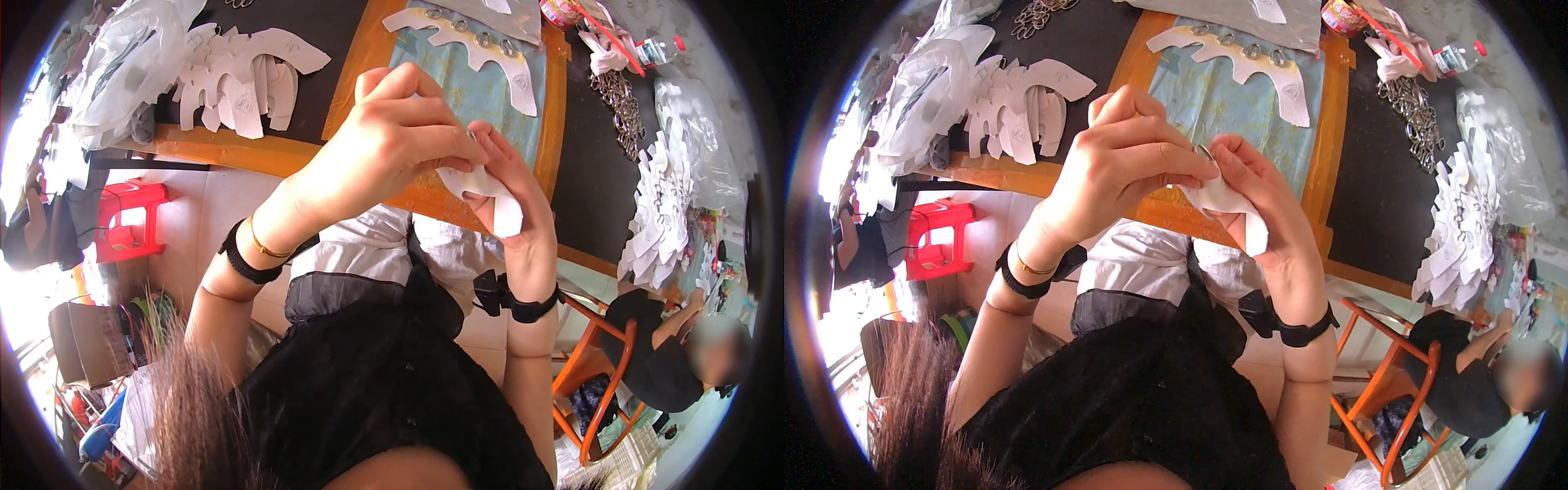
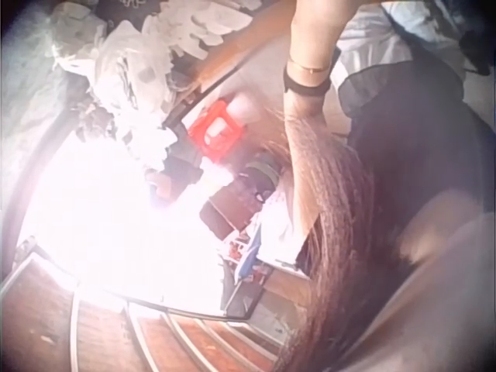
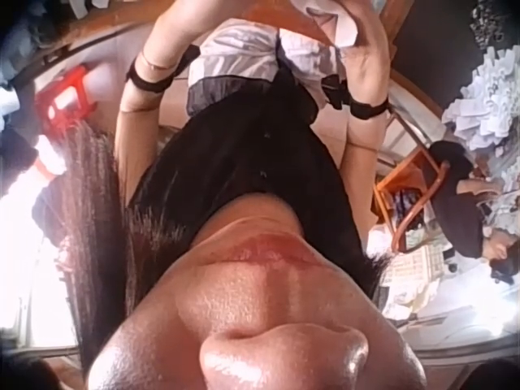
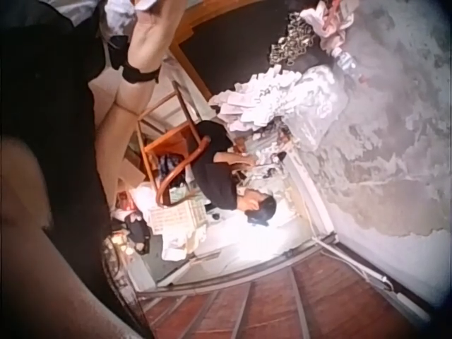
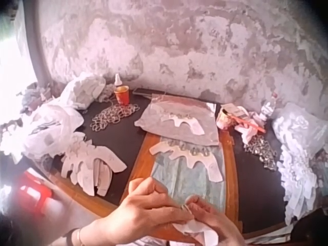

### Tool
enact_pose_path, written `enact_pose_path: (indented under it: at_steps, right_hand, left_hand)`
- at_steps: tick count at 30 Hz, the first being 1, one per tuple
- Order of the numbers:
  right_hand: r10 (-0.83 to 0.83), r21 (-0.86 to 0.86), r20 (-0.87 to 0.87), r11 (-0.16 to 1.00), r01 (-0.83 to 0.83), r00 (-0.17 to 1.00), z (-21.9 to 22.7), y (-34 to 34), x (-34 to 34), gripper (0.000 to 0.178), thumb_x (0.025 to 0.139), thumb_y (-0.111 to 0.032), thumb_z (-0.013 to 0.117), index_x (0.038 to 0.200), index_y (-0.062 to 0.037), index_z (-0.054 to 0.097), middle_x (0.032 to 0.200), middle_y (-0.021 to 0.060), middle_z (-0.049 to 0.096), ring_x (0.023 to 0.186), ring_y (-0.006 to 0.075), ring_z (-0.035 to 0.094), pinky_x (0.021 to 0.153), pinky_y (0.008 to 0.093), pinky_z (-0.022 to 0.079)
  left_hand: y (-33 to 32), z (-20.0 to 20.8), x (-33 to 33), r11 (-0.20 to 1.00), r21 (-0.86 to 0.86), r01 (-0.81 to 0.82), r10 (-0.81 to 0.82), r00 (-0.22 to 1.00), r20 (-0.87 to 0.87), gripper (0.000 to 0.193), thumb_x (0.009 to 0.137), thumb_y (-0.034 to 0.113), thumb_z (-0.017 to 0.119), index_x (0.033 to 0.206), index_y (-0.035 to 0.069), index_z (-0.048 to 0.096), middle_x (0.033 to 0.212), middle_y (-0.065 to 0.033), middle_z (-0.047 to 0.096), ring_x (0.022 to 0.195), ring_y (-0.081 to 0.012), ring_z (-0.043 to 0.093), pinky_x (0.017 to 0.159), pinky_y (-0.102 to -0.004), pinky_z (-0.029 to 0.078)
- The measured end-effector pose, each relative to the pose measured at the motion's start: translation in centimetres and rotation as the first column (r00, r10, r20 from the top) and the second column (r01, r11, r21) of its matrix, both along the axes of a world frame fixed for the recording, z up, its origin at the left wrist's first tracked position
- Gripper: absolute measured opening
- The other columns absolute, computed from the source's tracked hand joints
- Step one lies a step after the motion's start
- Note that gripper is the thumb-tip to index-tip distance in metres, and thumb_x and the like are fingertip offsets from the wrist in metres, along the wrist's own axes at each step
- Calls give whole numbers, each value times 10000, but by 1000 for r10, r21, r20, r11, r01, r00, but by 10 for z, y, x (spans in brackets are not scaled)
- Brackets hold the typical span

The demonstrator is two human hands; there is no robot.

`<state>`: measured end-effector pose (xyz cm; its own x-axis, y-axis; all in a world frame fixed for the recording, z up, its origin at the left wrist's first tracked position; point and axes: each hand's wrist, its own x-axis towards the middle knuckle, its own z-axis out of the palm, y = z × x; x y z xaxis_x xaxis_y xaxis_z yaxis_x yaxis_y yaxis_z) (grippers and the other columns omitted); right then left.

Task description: Applying adhesive to shoe pattern components and assembling them at a workstation.

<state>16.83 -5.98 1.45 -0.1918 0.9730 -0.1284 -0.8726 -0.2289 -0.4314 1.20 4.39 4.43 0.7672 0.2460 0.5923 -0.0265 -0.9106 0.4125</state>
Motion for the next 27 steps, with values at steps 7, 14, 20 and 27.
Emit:
enact_pose_path:
  at_steps: [7,14,20,27]
  right_hand:
    - [298,214,-356,949,-233,886,-14,-6,13,338,869,-110,516,1188,-3,490,1236,111,441,997,145,492,811,232,417]
    - [-15,66,52,998,12,999,9,-12,8,258,870,-126,532,1096,-3,504,1100,89,497,908,117,509,766,226,426]
    - [-244,32,418,967,254,875,17,-9,0,201,871,-139,546,1018,-4,517,983,70,546,832,94,524,727,220,433]
    - [-586,326,701,770,549,406,12,-2,-15,112,873,-126,567,884,-32,508,821,65,607,671,66,558,599,186,451]
  left_hand:
    - [3,1,1,998,51,24,-18,994,-103,197,674,96,663,859,123,601,911,1,526,889,-202,472,863,-352,326]
    - [-1,-5,2,999,5,41,-39,976,-213,194,728,69,610,908,111,551,899,-7,520,890,-205,469,880,-356,311]
    - [3,-5,2,996,10,92,-89,979,-182,254,732,105,627,972,85,545,944,-33,523,922,-218,480,893,-352,326]
    - [-5,-5,2,551,-833,58,-147,989,-28,455,765,234,702,1100,13,487,973,-28,527,922,-95,488,797,-253,408]
